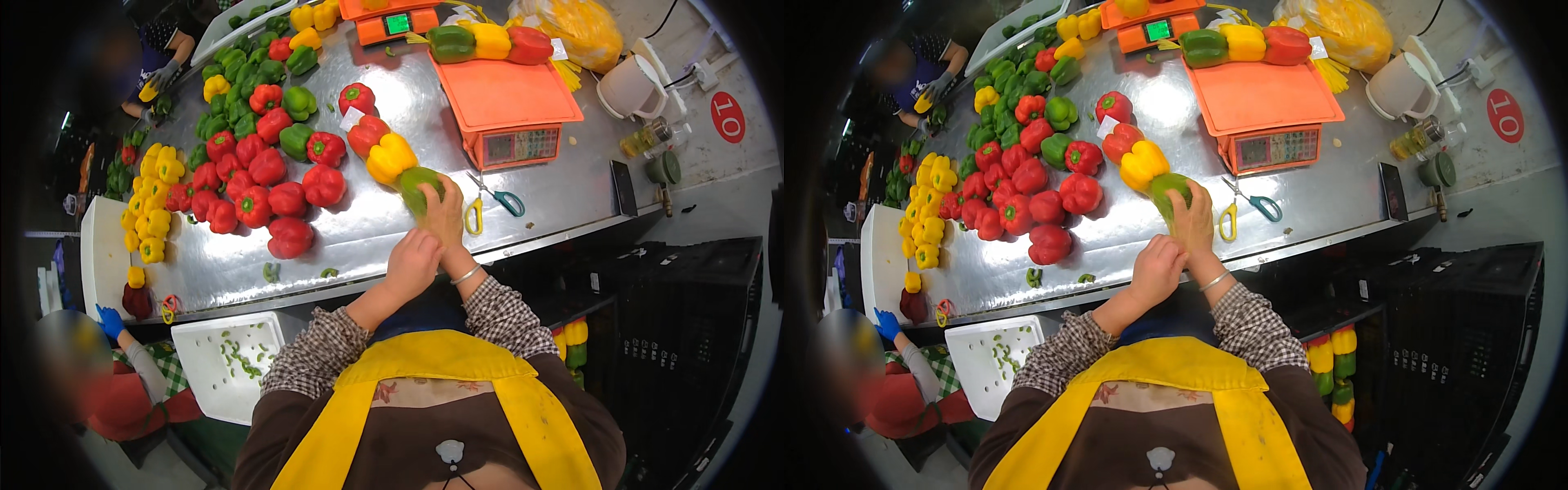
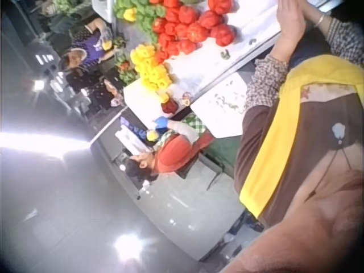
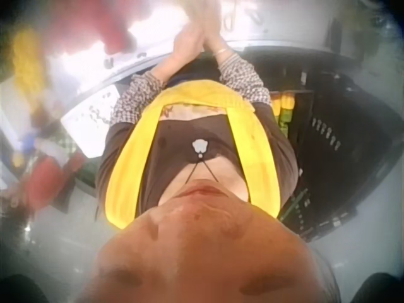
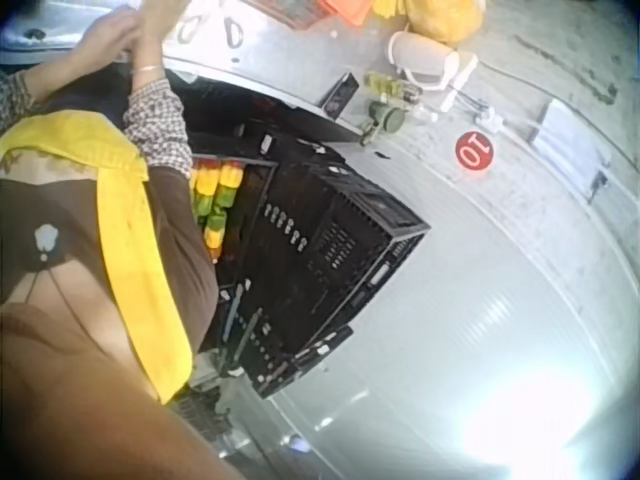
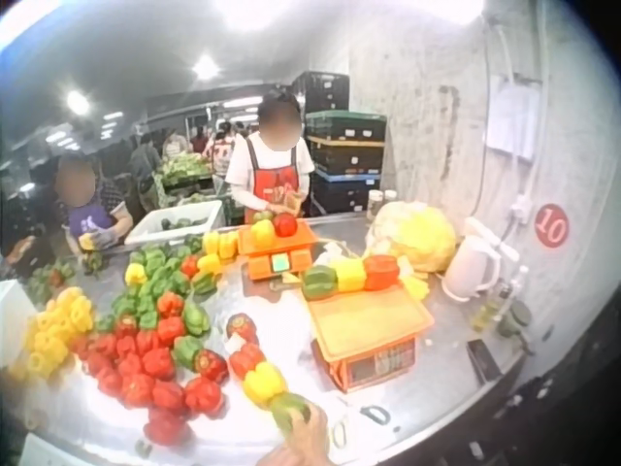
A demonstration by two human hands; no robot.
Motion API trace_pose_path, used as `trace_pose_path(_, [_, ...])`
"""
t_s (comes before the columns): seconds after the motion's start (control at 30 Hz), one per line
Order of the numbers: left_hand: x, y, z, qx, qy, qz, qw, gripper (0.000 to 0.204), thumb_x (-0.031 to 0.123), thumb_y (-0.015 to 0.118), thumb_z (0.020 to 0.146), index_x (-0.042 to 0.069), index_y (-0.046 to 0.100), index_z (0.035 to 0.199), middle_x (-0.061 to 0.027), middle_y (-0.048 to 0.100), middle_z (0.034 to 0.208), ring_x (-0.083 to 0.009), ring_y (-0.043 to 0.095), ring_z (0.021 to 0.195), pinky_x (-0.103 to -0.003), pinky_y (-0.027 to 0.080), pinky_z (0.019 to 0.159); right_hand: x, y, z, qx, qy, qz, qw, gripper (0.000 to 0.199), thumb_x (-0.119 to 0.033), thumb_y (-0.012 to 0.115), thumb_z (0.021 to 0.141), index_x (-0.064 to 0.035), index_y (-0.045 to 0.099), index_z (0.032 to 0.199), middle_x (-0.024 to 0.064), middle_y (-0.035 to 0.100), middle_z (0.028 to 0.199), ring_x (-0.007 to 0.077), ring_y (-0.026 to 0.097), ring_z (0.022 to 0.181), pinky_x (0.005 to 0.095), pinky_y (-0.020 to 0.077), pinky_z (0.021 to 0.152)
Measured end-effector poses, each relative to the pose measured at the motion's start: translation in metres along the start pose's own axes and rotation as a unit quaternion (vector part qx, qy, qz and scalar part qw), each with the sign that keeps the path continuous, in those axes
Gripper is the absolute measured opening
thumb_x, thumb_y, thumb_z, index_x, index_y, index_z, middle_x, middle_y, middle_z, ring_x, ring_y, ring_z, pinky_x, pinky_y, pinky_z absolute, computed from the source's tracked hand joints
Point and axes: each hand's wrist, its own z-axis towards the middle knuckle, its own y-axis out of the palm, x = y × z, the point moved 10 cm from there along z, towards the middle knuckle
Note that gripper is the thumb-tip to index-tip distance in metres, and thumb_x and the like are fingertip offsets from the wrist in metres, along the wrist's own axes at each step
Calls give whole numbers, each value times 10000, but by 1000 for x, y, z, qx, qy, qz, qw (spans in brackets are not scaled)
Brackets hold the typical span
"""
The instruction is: The person stacks red, yellow, and green bell peppers into vertical columns and secures them with yellow rubber bands. They place the finished stacks into a black crate and continue assembling additional stacks from peppers on the metal table.
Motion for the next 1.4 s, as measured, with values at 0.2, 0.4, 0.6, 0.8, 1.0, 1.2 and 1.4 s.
trace_pose_path(0.2, [-9,6,-3,-11,-3,-18,1000,132,31,682,782,19,576,860,-127,597,856,-320,578,823,-374,484,697,17,8,10,-82,40,-26,996,587,-178,720,706,-50,484,1228,187,447,1240,375,502,1107,436,460,898])
trace_pose_path(0.4, [-103,-17,41,105,-112,-97,983,183,151,646,872,20,570,975,-126,560,913,-274,573,828,-360,491,732,49,29,4,-206,230,140,941,704,-306,799,622,-18,531,1206,208,553,1116,377,546,1067,421,489,858])
trace_pose_path(0.6, [-164,26,-17,35,-494,-323,807,403,313,616,931,-10,484,1132,-104,550,1010,-193,589,867,-344,564,675,80,60,-33,-201,440,384,787,628,-394,791,728,78,586,1088,164,653,1018,204,641,917,310,518,762])
trace_pose_path(0.8, [-110,106,-61,-39,-529,-541,653,300,288,553,968,-12,552,983,-92,597,924,-178,606,819,-332,562,651,70,59,-37,-240,487,400,738,673,-416,716,822,67,484,1229,163,613,1056,188,620,913,278,510,764])
trace_pose_path(1.0, [-111,101,-58,-165,-436,-290,836,223,183,544,931,1,599,815,-90,628,733,-161,609,655,-312,521,595,65,63,-42,-216,528,532,625,564,-386,630,900,54,495,1228,123,571,1154,212,574,1026,332,513,817])
trace_pose_path(1.2, [-104,105,-30,-296,-284,10,912,292,266,518,871,27,677,820,-205,669,840,-380,644,817,-494,497,709,44,73,-38,-238,467,602,602,525,-341,583,940,43,462,1277,113,577,1164,184,576,1032,308,508,842])
trace_pose_path(1.4, [-73,71,-25,-317,-230,58,918,289,312,578,860,42,676,831,-186,671,819,-371,646,775,-488,500,689,65,63,-40,-186,441,433,763,595,-313,700,852,51,444,1247,147,604,1101,193,593,1005,309,504,843])
